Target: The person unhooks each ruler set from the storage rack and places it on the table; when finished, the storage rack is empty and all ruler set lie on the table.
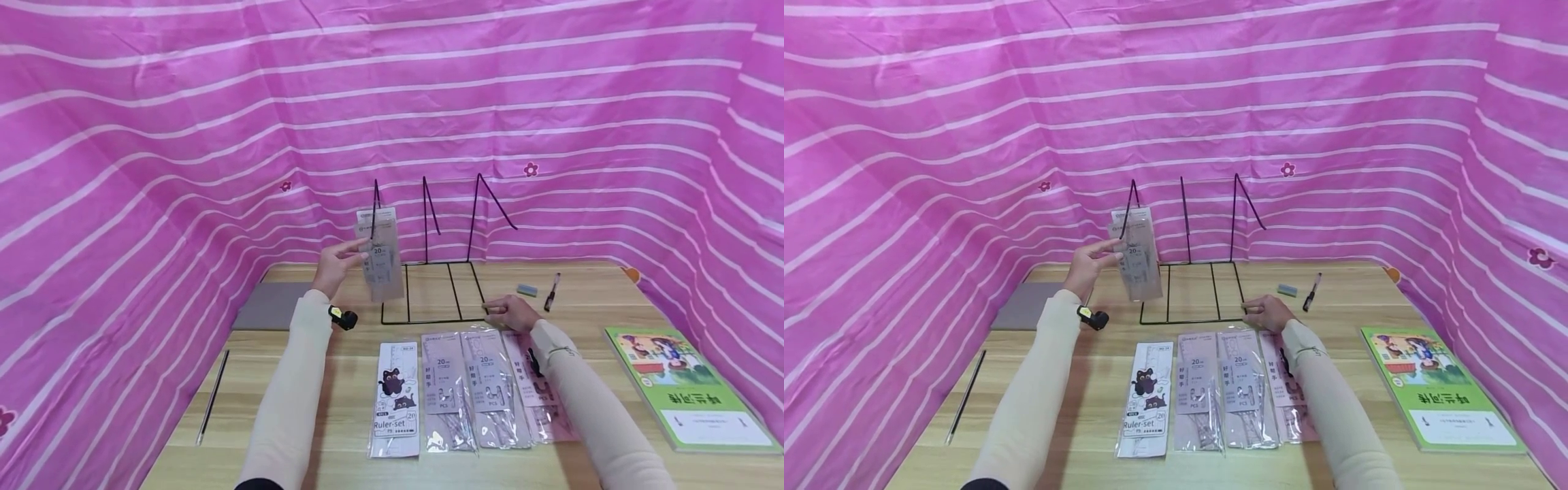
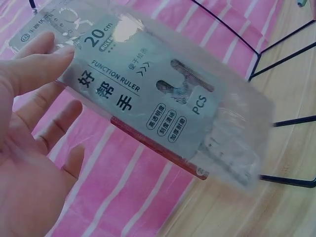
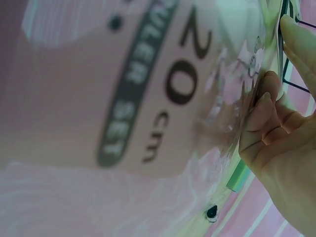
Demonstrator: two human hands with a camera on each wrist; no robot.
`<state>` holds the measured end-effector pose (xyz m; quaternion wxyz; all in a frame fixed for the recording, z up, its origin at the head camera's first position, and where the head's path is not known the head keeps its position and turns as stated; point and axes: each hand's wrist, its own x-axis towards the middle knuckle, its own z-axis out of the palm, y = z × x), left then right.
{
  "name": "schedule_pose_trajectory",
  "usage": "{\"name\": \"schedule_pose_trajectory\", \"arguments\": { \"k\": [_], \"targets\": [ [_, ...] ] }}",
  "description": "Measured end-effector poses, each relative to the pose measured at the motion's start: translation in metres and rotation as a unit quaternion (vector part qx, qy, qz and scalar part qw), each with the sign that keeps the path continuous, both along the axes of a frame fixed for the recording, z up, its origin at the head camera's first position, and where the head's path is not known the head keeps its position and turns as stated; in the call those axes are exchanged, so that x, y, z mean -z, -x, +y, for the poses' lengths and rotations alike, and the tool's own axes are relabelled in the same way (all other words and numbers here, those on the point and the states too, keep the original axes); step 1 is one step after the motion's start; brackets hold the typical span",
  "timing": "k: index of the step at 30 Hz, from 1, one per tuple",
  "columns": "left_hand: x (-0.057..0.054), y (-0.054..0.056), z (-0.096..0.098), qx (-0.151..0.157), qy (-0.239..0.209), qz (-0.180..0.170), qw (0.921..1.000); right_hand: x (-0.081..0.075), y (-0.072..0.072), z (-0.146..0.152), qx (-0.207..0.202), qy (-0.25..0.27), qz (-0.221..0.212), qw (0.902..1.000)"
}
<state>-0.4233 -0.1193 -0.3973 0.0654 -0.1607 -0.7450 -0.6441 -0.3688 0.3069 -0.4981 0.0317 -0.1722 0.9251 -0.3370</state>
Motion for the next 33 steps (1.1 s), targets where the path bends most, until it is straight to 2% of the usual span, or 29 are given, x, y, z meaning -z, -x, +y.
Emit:
{"name": "schedule_pose_trajectory", "arguments": {
  "k": [9, 20, 26, 33],
  "targets": [
    [-0.003, -0.007, -0.003, -0.017, 0.007, 0.004, 0.9998, 0.0, -0.001, 0.0, 0.007, 0.005, -0.003, 1.0],
    [-0.003, -0.028, -0.01, -0.025, 0.016, 0.014, 0.9995, -0.001, 0.001, 0.001, 0.003, 0.013, -0.016, 0.9998],
    [-0.005, -0.042, -0.014, -0.014, 0.013, 0.022, 0.9996, -0.004, -0.002, -0.001, 0.004, 0.011, -0.026, 0.9996],
    [-0.003, -0.055, -0.018, 0.006, 0.006, 0.014, 0.9999, -0.004, -0.001, -0.001, 0.004, 0.014, -0.026, 0.9996]
  ]
}}
